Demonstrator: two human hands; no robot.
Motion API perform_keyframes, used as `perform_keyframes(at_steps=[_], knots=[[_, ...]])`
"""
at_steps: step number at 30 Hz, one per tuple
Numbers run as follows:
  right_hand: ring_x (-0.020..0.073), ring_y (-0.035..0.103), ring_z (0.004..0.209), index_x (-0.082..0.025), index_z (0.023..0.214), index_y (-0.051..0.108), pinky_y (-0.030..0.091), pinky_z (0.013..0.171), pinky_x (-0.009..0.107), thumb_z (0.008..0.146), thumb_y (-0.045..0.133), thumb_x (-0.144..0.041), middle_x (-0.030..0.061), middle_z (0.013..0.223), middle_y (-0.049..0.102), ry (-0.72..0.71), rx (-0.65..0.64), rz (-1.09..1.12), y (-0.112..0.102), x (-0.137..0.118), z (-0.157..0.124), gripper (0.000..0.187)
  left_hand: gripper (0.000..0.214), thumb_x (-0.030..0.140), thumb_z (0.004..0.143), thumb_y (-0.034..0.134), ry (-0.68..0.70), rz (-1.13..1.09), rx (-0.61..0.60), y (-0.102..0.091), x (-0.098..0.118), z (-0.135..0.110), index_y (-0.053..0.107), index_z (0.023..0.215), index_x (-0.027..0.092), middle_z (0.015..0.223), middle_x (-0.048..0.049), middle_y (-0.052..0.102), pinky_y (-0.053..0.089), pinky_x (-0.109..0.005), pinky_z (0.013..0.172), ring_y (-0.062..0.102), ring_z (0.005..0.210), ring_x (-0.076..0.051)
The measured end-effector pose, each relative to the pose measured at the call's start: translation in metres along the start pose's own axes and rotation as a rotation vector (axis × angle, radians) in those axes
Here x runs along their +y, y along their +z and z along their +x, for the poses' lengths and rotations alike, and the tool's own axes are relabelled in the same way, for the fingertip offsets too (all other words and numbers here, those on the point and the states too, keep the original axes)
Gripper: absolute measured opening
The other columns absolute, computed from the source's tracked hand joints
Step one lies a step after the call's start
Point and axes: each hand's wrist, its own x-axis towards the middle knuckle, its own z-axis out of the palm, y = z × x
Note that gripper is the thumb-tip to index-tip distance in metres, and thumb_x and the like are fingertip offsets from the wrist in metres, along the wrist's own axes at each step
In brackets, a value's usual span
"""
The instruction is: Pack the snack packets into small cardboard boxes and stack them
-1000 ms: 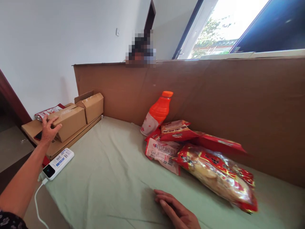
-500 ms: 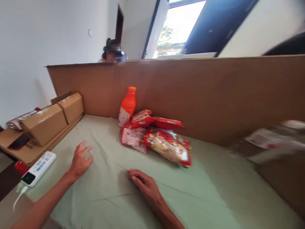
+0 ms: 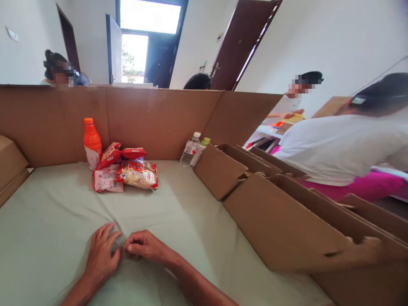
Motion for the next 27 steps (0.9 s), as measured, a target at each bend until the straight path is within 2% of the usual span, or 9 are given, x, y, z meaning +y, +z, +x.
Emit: perform_keyframes(at_steps=[4,7,11,12,14,16,20,23,27], knots=[[0.0169,0.062,0.068,-0.017,0.084,0.073,0.050,0.061,0.027,0.085,0.060,-0.057,0.0044,0.076,0.069,-0.019,0.163,-0.187,-0.029,-0.003,-0.025,0.042,0.038,0.018,0.082,0.056,0.037,0.016,-0.013,0.001,0.009,-0.005,0.071,0.116,0.023,0.135,-0.0119,0.065,0.050,-0.056,0.102,0.058,0.124,-0.033],[0.0265,0.065,0.103,-0.021,0.094,0.073,0.051,0.086,0.039,0.084,0.061,-0.045,0.0107,0.113,0.072,-0.066,0.434,-0.381,-0.071,-0.016,-0.043,0.028,0.039,0.018,0.082,0.055,0.038,0.014,-0.018,0.001,0.008,-0.005,0.071,0.117,0.024,0.134,-0.0112,0.066,0.051,-0.056,0.101,0.059,0.123,-0.033],[0.0375,0.040,0.136,-0.019,0.112,0.067,0.021,0.114,0.062,0.085,0.059,-0.034,0.0185,0.141,0.055,-0.100,0.833,-0.637,-0.146,-0.050,-0.080,0.032,0.038,0.021,0.083,0.055,0.037,0.007,-0.010,0.002,0.005,-0.004,0.072,0.116,0.025,0.134,-0.0116,0.067,0.052,-0.058,0.100,0.060,0.122,-0.033],[0.0400,0.034,0.140,-0.017,0.117,0.065,0.016,0.114,0.064,0.086,0.058,-0.031,0.0214,0.146,0.051,-0.094,0.948,-0.750,-0.163,-0.059,-0.092,0.035,0.037,0.022,0.083,0.055,0.041,0.007,-0.010,0.003,0.004,-0.004,0.072,0.116,0.025,0.134,-0.0117,0.067,0.052,-0.058,0.100,0.060,0.121,-0.034],[0.0425,0.039,0.137,-0.014,0.126,0.060,0.027,0.107,0.064,0.089,0.054,-0.026,0.0241,0.147,0.049,0.018,1.172,-1.213,-0.192,-0.073,-0.117,0.040,0.036,0.024,0.084,0.056,0.053,0.009,-0.007,0.004,0.004,-0.004,0.073,0.116,0.025,0.133,-0.0118,0.067,0.052,-0.058,0.100,0.061,0.121,-0.034],[0.0420,0.052,0.125,-0.010,0.129,0.057,0.039,0.095,0.056,0.090,0.055,-0.024,0.0266,0.139,0.056,0.250,1.224,-1.587,-0.211,-0.077,-0.139,0.041,0.035,0.025,0.084,0.055,0.063,0.015,-0.003,0.004,0.004,-0.004,0.073,0.115,0.025,0.132,-0.0117,0.068,0.052,-0.057,0.100,0.061,0.120,-0.033],[0.0362,0.065,0.093,-0.011,0.100,0.067,0.045,0.077,0.045,0.087,0.059,-0.023,0.0212,0.100,0.071,0.615,1.037,-1.756,-0.222,-0.063,-0.164,0.020,0.035,0.025,0.085,0.055,0.058,0.046,0.002,0.002,0.006,-0.003,0.072,0.115,0.025,0.132,-0.0118,0.068,0.053,-0.056,0.100,0.062,0.120,-0.033],[0.0403,0.059,0.112,-0.013,0.097,0.069,0.044,0.082,0.048,0.087,0.058,-0.024,0.0252,0.123,0.064,0.496,1.055,-1.830,-0.210,-0.060,-0.172,0.019,0.035,0.025,0.085,0.054,0.056,0.053,-0.010,-0.001,0.008,-0.003,0.072,0.115,0.023,0.132,-0.0127,0.068,0.053,-0.056,0.099,0.062,0.119,-0.033],[0.0470,0.046,0.129,-0.007,0.124,0.060,0.038,0.091,0.056,0.095,0.047,-0.027,0.0318,0.144,0.047,0.242,1.303,-1.926,-0.201,-0.085,-0.191,0.037,0.035,0.025,0.085,0.054,0.040,0.030,-0.026,-0.004,0.009,-0.003,0.072,0.115,0.023,0.132,-0.0118,0.068,0.052,-0.055,0.101,0.061,0.121,-0.032]])
